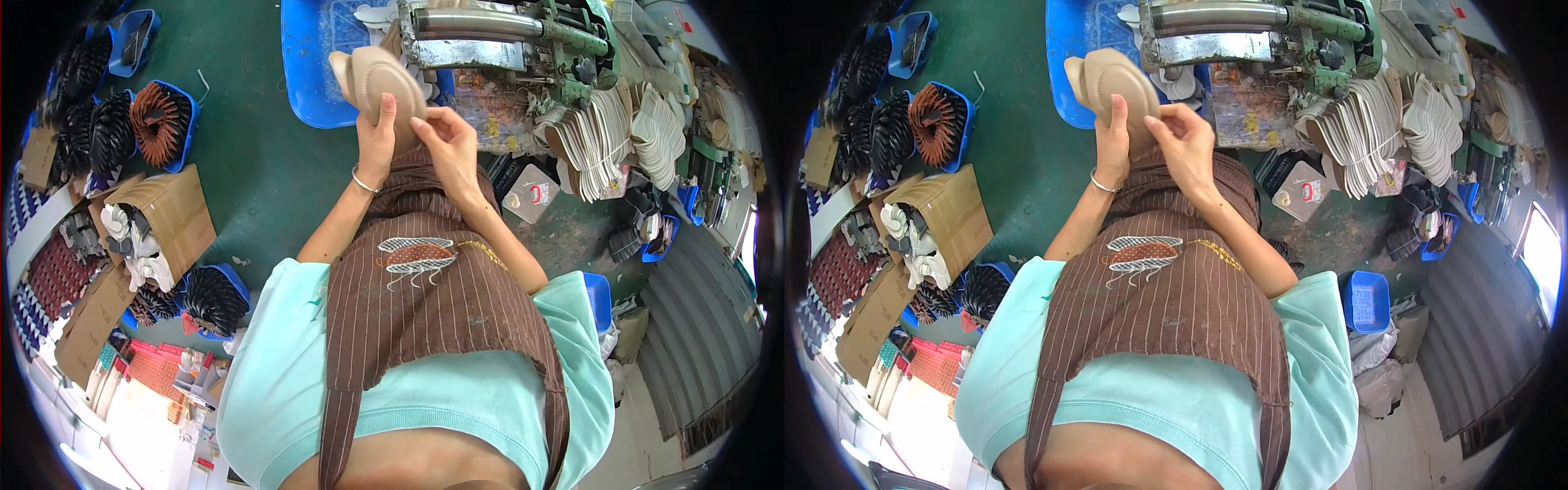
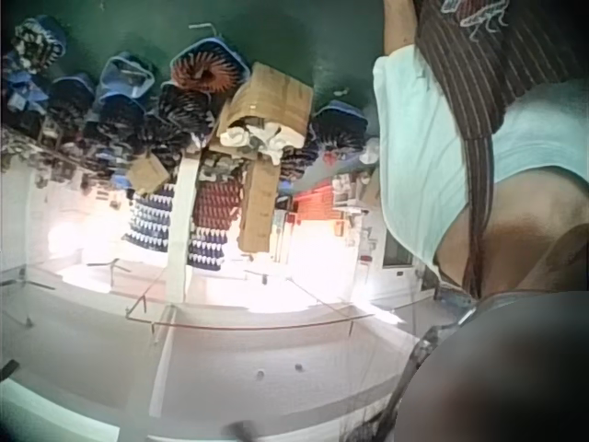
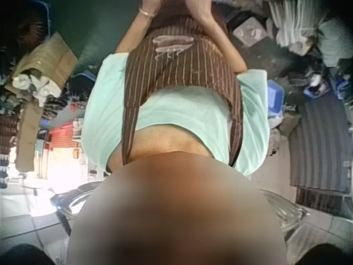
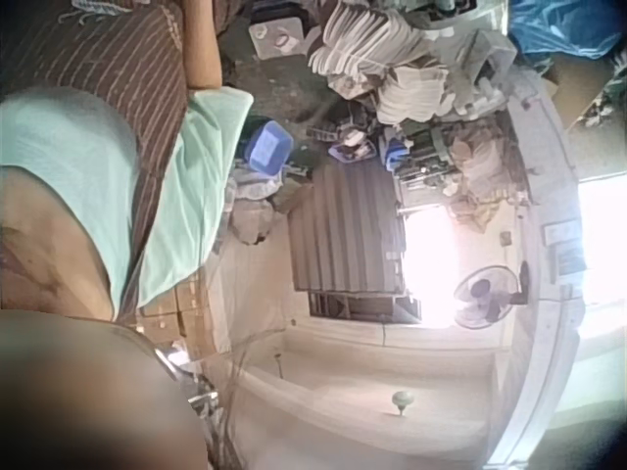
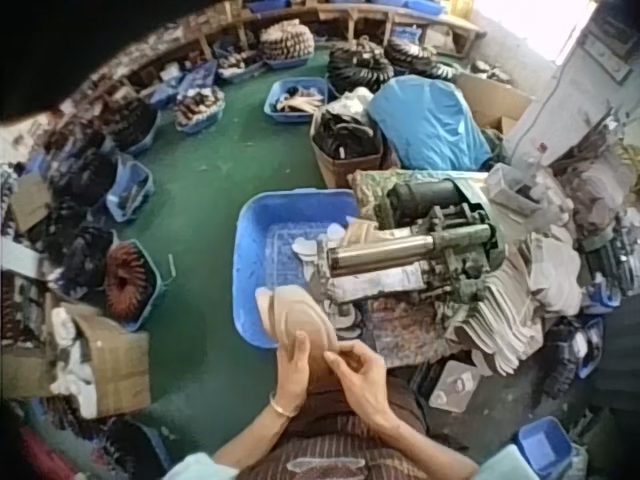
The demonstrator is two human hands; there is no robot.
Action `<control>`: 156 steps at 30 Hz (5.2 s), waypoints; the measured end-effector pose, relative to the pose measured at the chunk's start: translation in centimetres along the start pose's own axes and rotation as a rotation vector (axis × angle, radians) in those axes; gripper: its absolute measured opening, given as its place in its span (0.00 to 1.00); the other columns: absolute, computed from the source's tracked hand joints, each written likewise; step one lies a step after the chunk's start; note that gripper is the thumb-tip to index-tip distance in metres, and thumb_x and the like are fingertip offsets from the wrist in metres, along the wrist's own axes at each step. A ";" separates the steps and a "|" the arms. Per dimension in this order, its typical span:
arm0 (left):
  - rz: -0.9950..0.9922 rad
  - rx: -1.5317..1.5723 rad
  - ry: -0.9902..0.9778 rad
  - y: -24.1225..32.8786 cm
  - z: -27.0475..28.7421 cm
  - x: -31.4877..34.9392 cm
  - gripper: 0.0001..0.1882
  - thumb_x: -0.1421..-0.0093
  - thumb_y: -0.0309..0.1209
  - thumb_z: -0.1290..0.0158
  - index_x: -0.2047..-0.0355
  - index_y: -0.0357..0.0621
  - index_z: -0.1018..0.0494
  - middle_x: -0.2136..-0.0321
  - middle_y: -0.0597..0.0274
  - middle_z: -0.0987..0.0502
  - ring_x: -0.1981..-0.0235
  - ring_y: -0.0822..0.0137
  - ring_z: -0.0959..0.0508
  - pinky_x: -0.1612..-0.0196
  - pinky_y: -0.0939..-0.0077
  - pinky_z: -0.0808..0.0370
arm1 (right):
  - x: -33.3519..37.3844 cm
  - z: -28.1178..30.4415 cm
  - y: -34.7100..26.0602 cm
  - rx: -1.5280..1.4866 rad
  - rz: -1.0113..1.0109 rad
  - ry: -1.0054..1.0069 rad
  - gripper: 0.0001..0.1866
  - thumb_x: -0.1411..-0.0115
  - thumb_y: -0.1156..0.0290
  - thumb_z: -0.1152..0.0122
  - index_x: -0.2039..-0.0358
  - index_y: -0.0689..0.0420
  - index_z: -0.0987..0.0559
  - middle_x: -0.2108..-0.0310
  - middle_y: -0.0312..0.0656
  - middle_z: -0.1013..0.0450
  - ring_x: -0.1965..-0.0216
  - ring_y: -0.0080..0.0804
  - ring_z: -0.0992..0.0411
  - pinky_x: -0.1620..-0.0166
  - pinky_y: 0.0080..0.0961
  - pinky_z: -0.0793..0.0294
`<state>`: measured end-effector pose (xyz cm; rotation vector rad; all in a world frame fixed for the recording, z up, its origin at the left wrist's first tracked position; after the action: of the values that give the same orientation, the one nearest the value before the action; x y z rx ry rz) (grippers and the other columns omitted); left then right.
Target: Sorting, inspecting, and bundling stacks of shoe insoles in a manufacturing environment.
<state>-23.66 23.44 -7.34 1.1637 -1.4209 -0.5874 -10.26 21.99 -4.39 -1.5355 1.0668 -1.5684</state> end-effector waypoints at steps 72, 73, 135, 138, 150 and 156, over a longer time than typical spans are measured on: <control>0.443 -0.183 -0.720 -19.8 -40.9 10.3 0.47 0.52 0.34 0.36 0.40 0.34 0.53 0.44 0.52 0.39 0.43 0.63 0.37 0.42 0.71 0.39 | -0.6 47.8 -1.2 0.164 0.160 0.051 0.63 0.69 0.63 0.24 0.35 0.61 0.54 0.39 0.51 0.46 0.38 0.40 0.47 0.38 0.32 0.47; 0.457 -0.172 -0.718 -20.2 -41.2 10.1 0.45 0.53 0.31 0.36 0.41 0.34 0.51 0.46 0.53 0.37 0.44 0.63 0.36 0.43 0.71 0.38 | -0.6 48.2 -1.1 0.146 0.168 0.073 0.63 0.69 0.63 0.24 0.35 0.61 0.54 0.39 0.51 0.46 0.38 0.40 0.46 0.38 0.32 0.47; -0.309 -0.037 -0.205 6.8 -11.1 6.7 0.80 0.70 0.56 0.30 0.39 0.48 0.86 0.35 0.46 0.67 0.35 0.56 0.53 0.35 0.62 0.53 | 5.1 11.1 -14.0 0.145 0.383 -0.035 0.35 0.64 0.72 0.23 0.55 0.62 0.33 0.60 0.39 0.31 0.56 0.26 0.32 0.54 0.23 0.31; -0.346 -0.043 -0.200 6.8 -8.8 6.3 0.81 0.70 0.55 0.30 0.39 0.48 0.87 0.35 0.45 0.66 0.35 0.55 0.53 0.35 0.62 0.52 | 4.6 9.6 -12.7 0.041 0.310 -0.013 0.34 0.62 0.73 0.23 0.57 0.61 0.33 0.61 0.38 0.30 0.57 0.24 0.31 0.52 0.22 0.31; -0.398 0.001 -0.054 7.5 -4.5 4.4 0.62 0.55 0.27 0.38 0.35 0.47 0.77 0.39 0.46 0.52 0.39 0.55 0.46 0.37 0.62 0.50 | 2.7 9.0 -8.6 -0.353 0.282 0.140 0.17 0.47 0.83 0.38 0.57 0.61 0.30 0.60 0.40 0.26 0.56 0.22 0.30 0.52 0.20 0.30; -0.471 -0.034 0.093 8.6 0.6 1.1 0.47 0.49 0.31 0.46 0.36 0.41 0.64 0.41 0.50 0.47 0.41 0.58 0.43 0.38 0.63 0.48 | 2.2 11.3 -6.2 -0.461 0.356 0.216 0.20 0.47 0.82 0.38 0.53 0.60 0.30 0.58 0.39 0.27 0.56 0.24 0.29 0.51 0.21 0.31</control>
<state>-26.75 25.59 0.50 1.4903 -1.0546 -0.8665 1.25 21.65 1.77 -1.3696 1.8138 -1.3148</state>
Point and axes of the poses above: each hand's wrist, its own x-axis away from the middle knuckle, its own z-axis out of the back of the hand, y = z × x, the point moved 10 cm from there along -x, towards the middle knuckle
